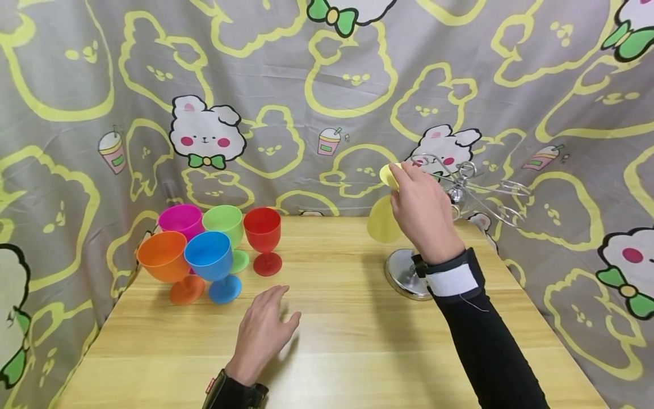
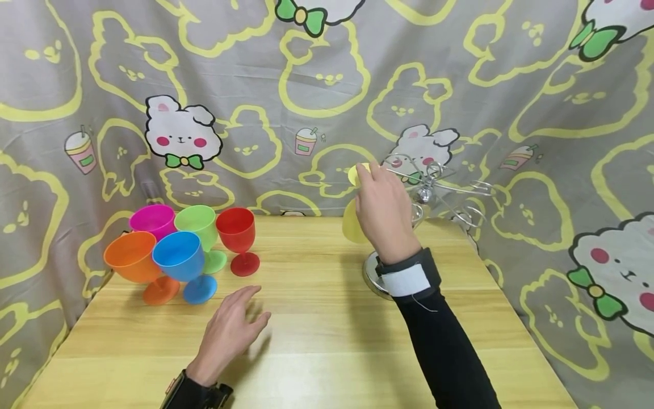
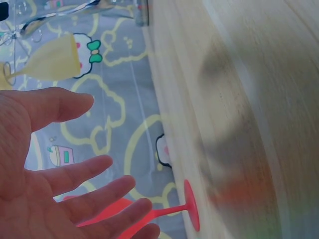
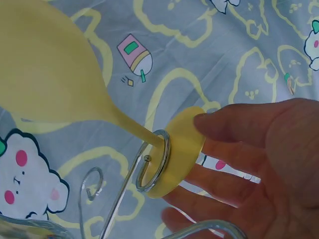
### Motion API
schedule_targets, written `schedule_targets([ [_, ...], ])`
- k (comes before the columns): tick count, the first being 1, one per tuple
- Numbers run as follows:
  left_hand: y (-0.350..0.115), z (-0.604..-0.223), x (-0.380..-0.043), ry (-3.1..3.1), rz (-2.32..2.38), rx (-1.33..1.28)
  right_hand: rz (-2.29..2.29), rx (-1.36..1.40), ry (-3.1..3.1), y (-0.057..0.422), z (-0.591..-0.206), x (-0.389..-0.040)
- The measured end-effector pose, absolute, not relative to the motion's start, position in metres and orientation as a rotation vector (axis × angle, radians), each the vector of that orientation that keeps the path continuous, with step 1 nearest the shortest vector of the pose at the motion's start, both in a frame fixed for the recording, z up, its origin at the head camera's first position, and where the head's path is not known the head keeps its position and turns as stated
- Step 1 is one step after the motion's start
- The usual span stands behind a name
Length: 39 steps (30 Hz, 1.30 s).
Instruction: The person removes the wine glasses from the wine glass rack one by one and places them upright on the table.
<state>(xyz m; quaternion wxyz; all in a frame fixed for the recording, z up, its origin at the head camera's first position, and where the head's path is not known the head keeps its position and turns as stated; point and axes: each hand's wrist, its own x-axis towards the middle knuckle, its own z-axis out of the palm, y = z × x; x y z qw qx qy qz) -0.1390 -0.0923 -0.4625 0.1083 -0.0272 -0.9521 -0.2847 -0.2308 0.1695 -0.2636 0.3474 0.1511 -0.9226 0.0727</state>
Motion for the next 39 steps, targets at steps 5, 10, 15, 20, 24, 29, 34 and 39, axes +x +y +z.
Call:
schedule_targets([
  [5, -0.094, -0.463, -0.138, -2.798, -0.849, -0.075, 0.163, 0.37, -2.45, 0.167, -0.262, -0.234],
  [10, -0.097, -0.464, -0.138, -2.784, -0.848, -0.081, 0.147, 0.377, -2.449, 0.164, -0.261, -0.238],
  [15, -0.097, -0.465, -0.138, -2.793, -0.858, -0.071, 0.159, 0.36, -2.494, 0.164, -0.257, -0.247],
  [20, -0.096, -0.464, -0.138, -2.802, -0.873, -0.062, 0.161, 0.354, -2.514, 0.166, -0.252, -0.256],
  [24, -0.095, -0.464, -0.137, -2.797, -0.873, -0.062, 0.163, 0.312, -2.532, 0.169, -0.249, -0.258],
  [29, -0.095, -0.465, -0.137, -2.795, -0.871, -0.07, 0.145, 0.241, -2.574, 0.175, -0.246, -0.257],
  [34, -0.094, -0.465, -0.137, -2.807, -0.879, -0.063, 0.148, 0.21, -2.582, 0.182, -0.244, -0.248],
  [39, -0.094, -0.467, -0.137, -2.809, -0.878, -0.061, 0.159, 0.207, -2.563, 0.187, -0.246, -0.238],
])
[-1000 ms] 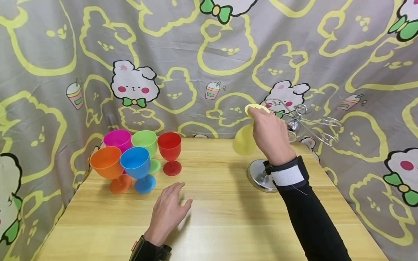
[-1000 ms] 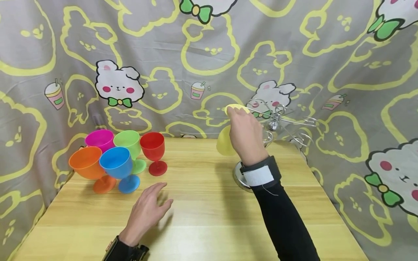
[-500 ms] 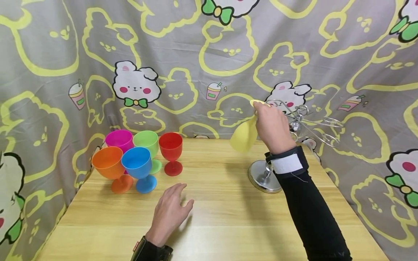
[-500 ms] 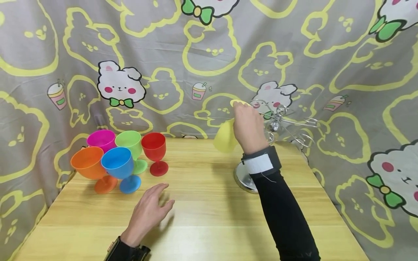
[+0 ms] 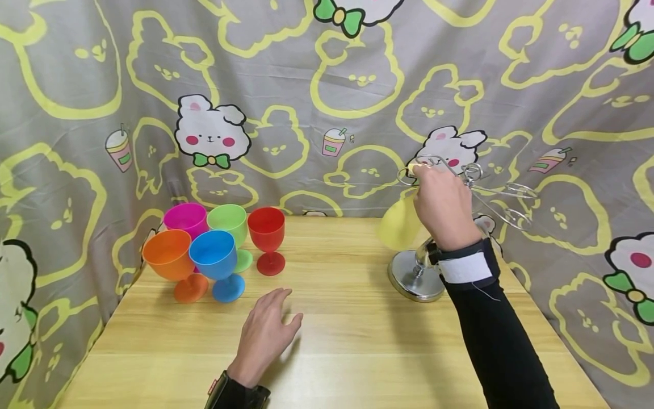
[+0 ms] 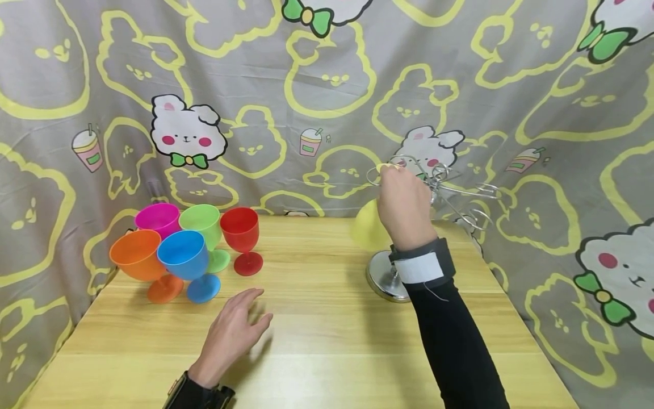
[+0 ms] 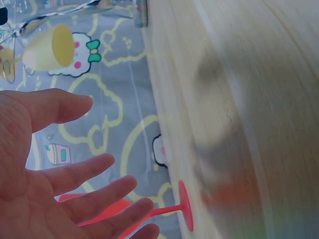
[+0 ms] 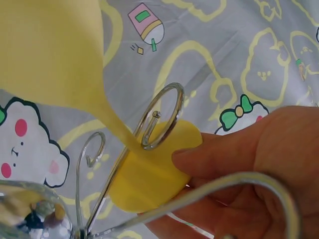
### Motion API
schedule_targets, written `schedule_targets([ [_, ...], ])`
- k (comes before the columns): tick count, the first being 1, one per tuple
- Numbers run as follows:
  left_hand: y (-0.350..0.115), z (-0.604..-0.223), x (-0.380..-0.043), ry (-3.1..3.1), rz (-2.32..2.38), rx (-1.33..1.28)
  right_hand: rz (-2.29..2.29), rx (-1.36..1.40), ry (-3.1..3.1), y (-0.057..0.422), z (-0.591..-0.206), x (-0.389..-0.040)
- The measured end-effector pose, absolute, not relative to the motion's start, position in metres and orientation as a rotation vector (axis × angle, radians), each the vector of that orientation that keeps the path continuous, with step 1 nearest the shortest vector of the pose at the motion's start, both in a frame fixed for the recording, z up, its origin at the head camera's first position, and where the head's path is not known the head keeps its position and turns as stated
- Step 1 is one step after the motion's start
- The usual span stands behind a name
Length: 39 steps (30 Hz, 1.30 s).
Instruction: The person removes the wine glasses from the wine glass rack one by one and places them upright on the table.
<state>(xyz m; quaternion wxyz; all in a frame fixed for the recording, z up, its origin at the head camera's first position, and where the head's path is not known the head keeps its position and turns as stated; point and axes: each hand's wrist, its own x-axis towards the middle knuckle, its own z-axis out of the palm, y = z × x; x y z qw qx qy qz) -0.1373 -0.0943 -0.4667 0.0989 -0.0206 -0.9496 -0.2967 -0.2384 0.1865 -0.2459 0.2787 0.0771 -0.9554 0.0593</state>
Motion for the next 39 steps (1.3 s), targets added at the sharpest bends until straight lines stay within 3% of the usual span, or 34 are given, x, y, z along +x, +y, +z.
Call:
schedule_targets([
  [10, -0.093, -0.468, -0.136, -2.813, -0.874, -0.069, 0.171, 0.238, -2.499, 0.186, -0.252, -0.213],
  [26, -0.087, -0.467, -0.136, -2.824, -0.913, -0.062, 0.284, 0.536, -2.282, 0.172, -0.267, -0.172],
  [33, -0.085, -0.464, -0.136, -2.793, -0.96, -0.04, 0.571, 0.557, -2.341, 0.179, -0.304, -0.169],
  [39, -0.084, -0.464, -0.136, -2.778, -1.028, -0.035, 0.945, 0.388, -2.448, 0.181, -0.359, -0.174],
])
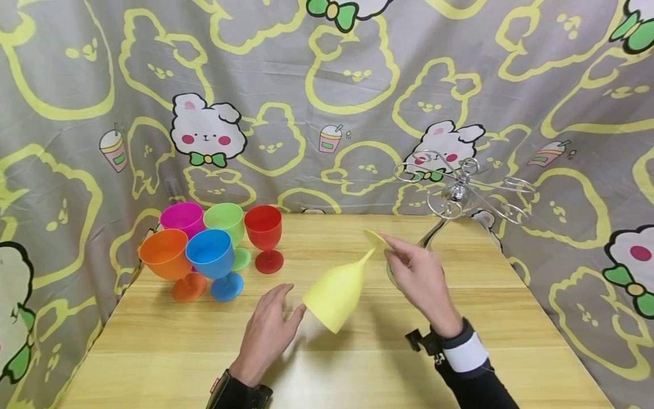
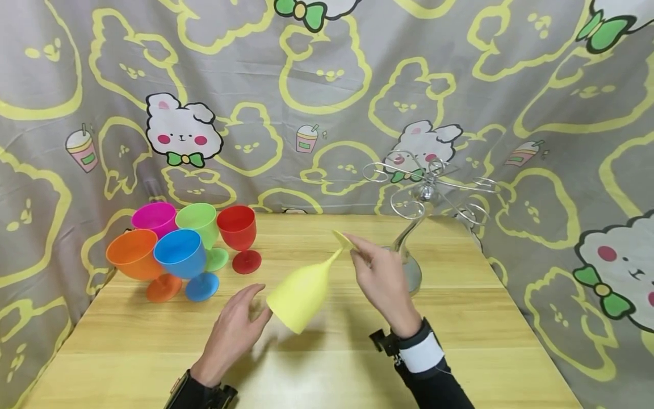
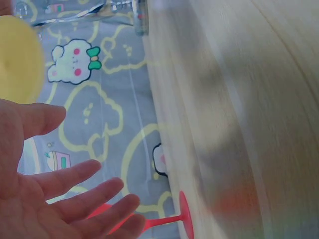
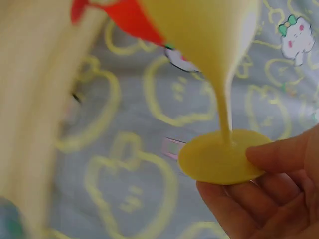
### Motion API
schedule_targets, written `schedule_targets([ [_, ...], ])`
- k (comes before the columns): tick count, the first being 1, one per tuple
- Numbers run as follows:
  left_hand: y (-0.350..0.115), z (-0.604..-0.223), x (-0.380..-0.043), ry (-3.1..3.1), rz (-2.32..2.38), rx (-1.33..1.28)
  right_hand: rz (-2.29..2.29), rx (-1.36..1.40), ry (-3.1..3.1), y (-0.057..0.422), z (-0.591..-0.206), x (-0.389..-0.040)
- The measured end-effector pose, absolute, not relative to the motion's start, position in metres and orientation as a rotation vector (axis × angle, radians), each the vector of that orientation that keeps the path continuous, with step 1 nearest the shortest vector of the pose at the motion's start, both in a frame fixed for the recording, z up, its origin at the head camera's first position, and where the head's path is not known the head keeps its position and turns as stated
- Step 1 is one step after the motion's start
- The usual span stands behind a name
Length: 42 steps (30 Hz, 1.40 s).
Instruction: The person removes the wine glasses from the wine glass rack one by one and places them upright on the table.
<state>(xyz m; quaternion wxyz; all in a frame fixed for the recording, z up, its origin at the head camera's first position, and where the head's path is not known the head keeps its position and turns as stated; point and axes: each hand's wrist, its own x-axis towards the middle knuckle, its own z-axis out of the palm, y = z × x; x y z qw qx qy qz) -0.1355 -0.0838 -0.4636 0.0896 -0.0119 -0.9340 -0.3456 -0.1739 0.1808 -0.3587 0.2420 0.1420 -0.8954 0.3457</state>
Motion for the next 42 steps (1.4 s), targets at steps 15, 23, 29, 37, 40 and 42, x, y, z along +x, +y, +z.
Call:
schedule_targets([
  [15, -0.078, -0.455, -0.137, -2.7, -1.199, -0.093, 2.266, -0.151, -2.27, 0.172, -0.455, -0.168],
  [23, -0.06, -0.449, -0.137, -2.547, -1.375, -0.303, 2.678, -0.199, -2.005, 0.158, -0.474, -0.154],
  [29, -0.041, -0.448, -0.136, -2.411, -1.552, -0.404, 2.886, -0.194, -1.852, 0.143, -0.481, -0.147],
  [37, -0.019, -0.456, -0.131, -2.302, -1.508, -0.313, 2.939, -0.229, -1.735, 0.125, -0.479, -0.141],
  [40, -0.016, -0.457, -0.131, -2.277, -1.464, -0.252, 2.961, -0.225, -1.698, 0.122, -0.478, -0.139],
  [42, -0.015, -0.457, -0.131, -2.261, -1.452, -0.23, 2.975, -0.211, -1.686, 0.12, -0.478, -0.138],
])
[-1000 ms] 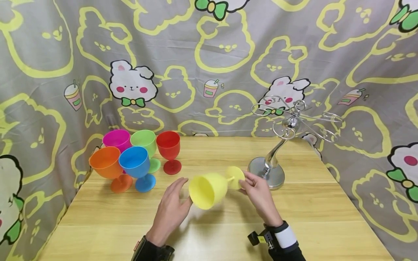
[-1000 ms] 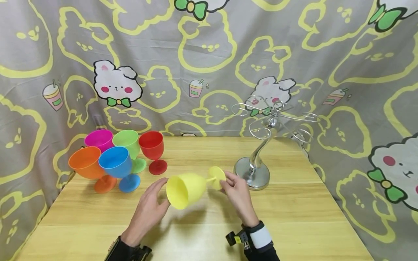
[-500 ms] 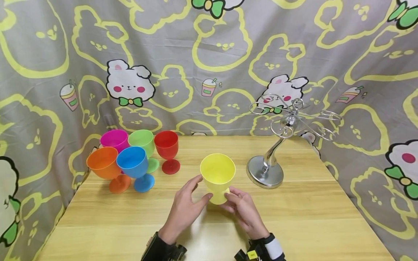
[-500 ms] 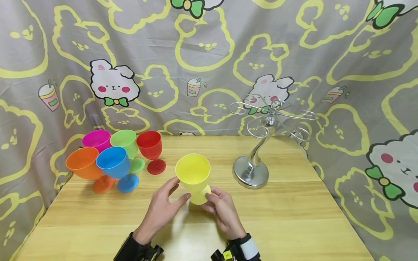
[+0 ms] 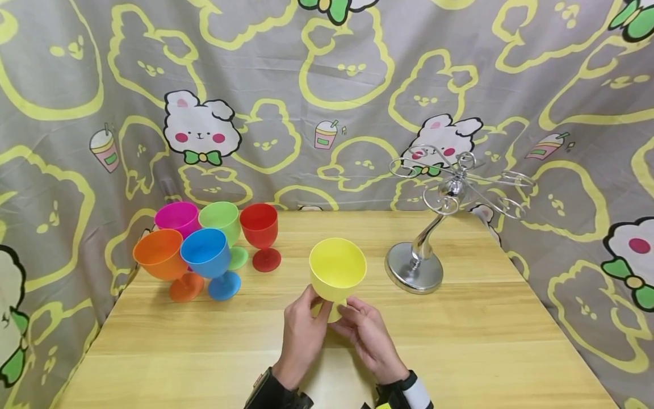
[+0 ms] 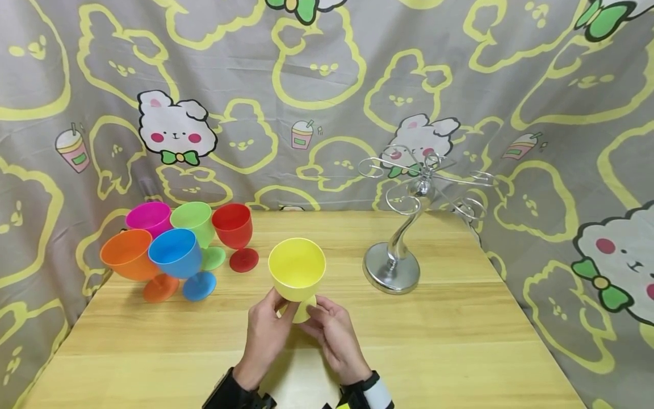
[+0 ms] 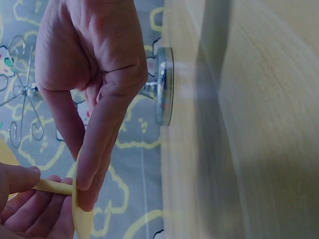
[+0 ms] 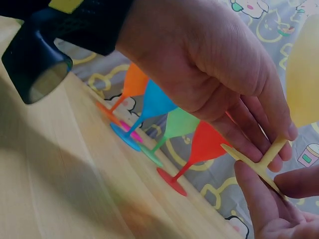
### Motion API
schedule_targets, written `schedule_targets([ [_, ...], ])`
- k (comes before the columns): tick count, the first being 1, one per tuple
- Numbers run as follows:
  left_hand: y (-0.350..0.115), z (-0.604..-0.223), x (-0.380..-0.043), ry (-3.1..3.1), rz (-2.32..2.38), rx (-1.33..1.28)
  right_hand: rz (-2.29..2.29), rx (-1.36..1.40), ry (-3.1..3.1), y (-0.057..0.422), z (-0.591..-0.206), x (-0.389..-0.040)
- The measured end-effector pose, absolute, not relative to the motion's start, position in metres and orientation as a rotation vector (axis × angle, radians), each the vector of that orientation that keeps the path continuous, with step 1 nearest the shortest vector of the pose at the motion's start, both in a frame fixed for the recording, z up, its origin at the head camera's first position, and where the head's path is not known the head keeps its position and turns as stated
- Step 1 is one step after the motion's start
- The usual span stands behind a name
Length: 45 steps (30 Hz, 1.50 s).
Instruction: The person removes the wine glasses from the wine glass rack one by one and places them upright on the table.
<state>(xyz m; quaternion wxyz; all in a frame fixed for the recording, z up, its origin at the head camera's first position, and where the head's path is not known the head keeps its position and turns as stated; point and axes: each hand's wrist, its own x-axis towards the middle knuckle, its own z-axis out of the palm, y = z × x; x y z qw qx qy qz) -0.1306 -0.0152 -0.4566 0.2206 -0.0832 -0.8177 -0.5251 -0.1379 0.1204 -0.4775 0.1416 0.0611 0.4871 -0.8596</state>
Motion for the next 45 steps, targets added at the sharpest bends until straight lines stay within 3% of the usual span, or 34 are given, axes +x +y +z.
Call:
schedule_targets([
  [18, -0.024, -0.451, -0.13, -2.272, -1.471, -0.184, -2.345, 0.054, 1.534, 0.125, -0.476, -0.139],
  [33, -0.061, -0.452, -0.137, -2.315, -1.437, -0.008, -1.354, -0.546, 2.707, 0.168, -0.455, -0.142],
  [45, -0.096, -0.473, -0.141, -2.454, -1.348, 0.153, -0.88, -0.554, 3.117, 0.204, -0.445, -0.148],
])
